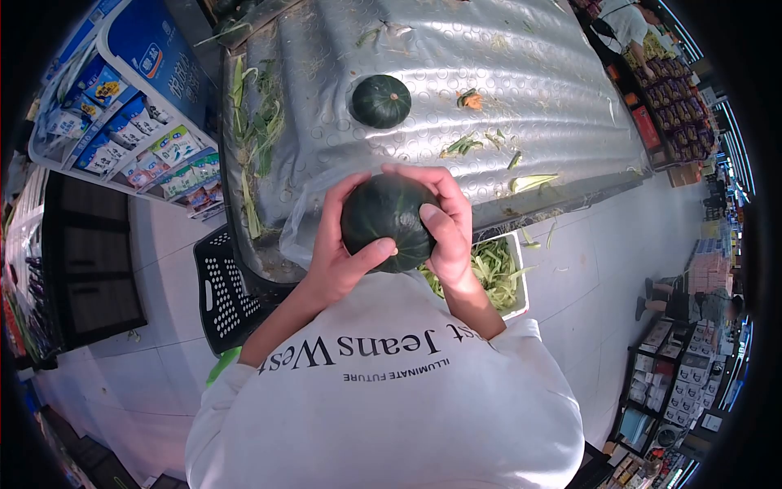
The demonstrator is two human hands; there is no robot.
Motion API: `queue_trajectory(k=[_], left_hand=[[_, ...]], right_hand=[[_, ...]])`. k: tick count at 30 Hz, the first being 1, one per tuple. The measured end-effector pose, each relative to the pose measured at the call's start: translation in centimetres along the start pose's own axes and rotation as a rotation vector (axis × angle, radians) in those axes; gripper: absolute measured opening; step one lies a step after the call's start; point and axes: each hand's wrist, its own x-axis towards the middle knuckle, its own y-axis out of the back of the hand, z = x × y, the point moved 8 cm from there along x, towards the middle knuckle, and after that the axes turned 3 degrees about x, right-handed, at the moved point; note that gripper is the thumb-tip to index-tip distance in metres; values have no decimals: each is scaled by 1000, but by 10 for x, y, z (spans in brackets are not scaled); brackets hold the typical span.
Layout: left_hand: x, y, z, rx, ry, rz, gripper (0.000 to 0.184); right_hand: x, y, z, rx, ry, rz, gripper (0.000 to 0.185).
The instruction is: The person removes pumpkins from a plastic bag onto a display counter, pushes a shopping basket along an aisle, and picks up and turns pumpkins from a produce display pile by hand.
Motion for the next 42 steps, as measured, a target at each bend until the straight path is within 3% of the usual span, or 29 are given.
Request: queue_trajectory(k=[8, 20, 26, 35, 42], left_hand=[[3, 4, 4, 61, -1, 21, 73], [3, 5, 10, 204, -109, 43, 74], [0, 5, 15, 416, -271, 55, 74], [-3, 5, 22, 448, -393, 58, 79], [-5, -5, 37, 739, -595, 83, 79]], right_hand=[[4, -6, -4, -68, -18, -140, 58], [5, -8, -3, -124, -124, -91, 60], [5, -9, -6, -254, -207, -69, 69], [7, -10, -19, -253, -1, -232, 66], [2, -6, -13, -137, -116, -165, 54]])
